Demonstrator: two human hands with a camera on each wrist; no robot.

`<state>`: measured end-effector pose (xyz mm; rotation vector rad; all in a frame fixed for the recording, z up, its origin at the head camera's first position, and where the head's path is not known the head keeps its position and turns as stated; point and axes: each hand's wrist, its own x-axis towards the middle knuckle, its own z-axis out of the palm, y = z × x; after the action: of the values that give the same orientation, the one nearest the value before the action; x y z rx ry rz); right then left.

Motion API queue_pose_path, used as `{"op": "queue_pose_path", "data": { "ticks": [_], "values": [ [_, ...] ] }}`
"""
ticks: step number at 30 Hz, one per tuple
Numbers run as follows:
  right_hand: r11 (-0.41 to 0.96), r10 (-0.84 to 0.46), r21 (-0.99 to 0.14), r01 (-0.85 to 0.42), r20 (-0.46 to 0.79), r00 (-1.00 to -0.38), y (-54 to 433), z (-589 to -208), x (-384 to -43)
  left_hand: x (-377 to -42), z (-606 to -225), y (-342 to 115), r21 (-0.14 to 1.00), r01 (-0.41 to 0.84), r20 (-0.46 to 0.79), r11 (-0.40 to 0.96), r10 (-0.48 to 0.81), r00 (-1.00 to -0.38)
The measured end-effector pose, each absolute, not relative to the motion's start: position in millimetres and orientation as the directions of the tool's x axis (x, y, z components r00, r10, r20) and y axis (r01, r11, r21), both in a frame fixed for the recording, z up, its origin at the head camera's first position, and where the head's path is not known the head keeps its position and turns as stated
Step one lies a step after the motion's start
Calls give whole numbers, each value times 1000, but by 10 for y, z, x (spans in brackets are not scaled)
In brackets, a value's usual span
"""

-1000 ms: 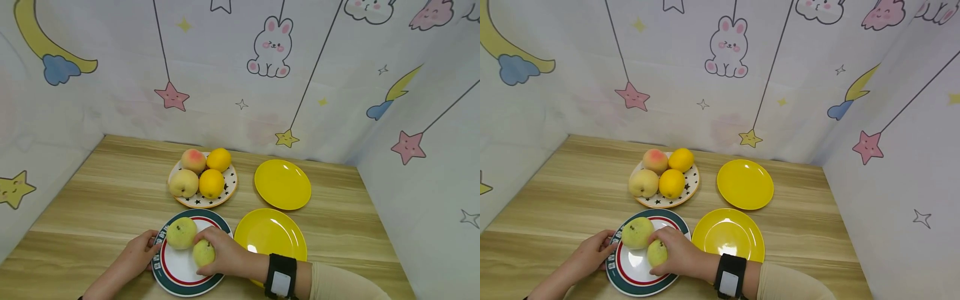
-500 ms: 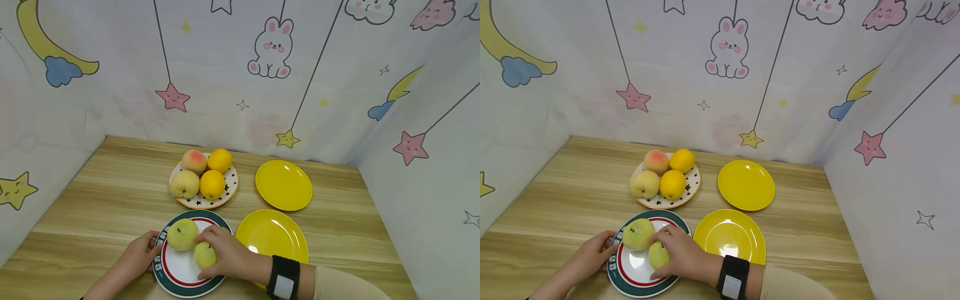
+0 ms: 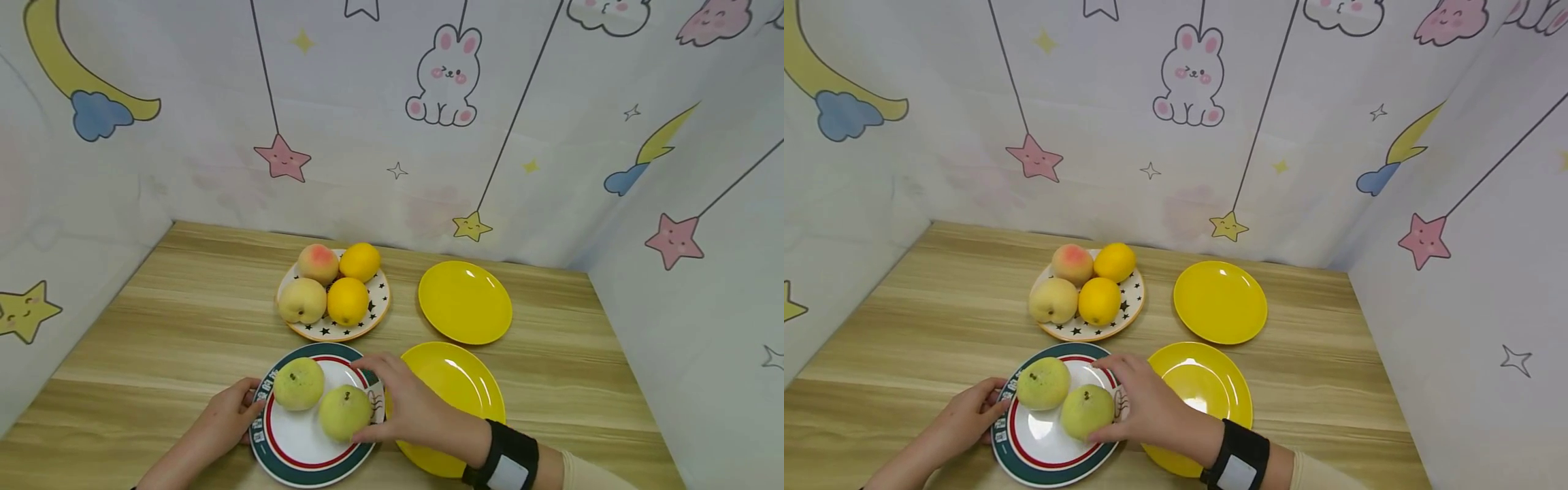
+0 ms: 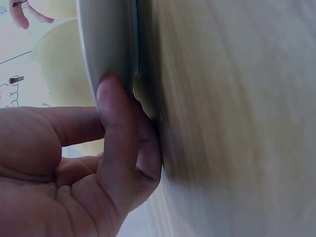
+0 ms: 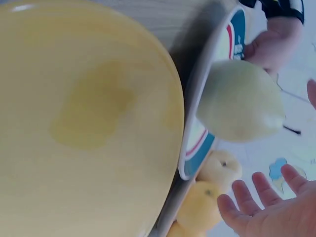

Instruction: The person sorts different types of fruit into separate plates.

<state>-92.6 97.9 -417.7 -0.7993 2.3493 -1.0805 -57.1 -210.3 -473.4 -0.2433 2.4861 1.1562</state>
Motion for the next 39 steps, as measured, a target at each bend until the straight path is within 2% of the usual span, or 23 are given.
{"op": "queue_pose_path", "data": {
  "ticks": [3,8,12,16,21,26,35,39],
  "values": [
    [517,-595,-807,-286,-100,-797,1109,-4129,-937,-581,-4733,-2101,690,-325,-422,647,-5,-906],
    [521,-463,-793,-316,48,-885,1389,-4118,-956,-576,-4751,-2100,693,-328,-425,641,-4,-905],
    [496,-334,-813,-304,145,-931,1687,-4152,-920,-561,-4769,-2091,704,-324,-420,632,3,-907],
    [501,-220,-828,-252,159,-962,1978,-4179,-844,-557,-4771,-2085,701,-323,-420,636,1,-907],
    [522,-89,-846,-107,71,-994,2251,-4232,-781,-571,-4753,-2091,692,-326,-422,644,-5,-907],
    [535,13,-842,65,-69,-998,2430,-4346,-702,-584,-4741,-2097,690,-329,-425,644,-7,-905],
    [493,63,-833,252,-254,-965,2545,-4520,-588,-604,-4737,-2103,687,-323,-424,650,-2,-906],
    [484,51,-828,283,-296,-954,2570,-4596,-562,-598,-4737,-2105,694,-332,-433,639,2,-901]
  ]
}}
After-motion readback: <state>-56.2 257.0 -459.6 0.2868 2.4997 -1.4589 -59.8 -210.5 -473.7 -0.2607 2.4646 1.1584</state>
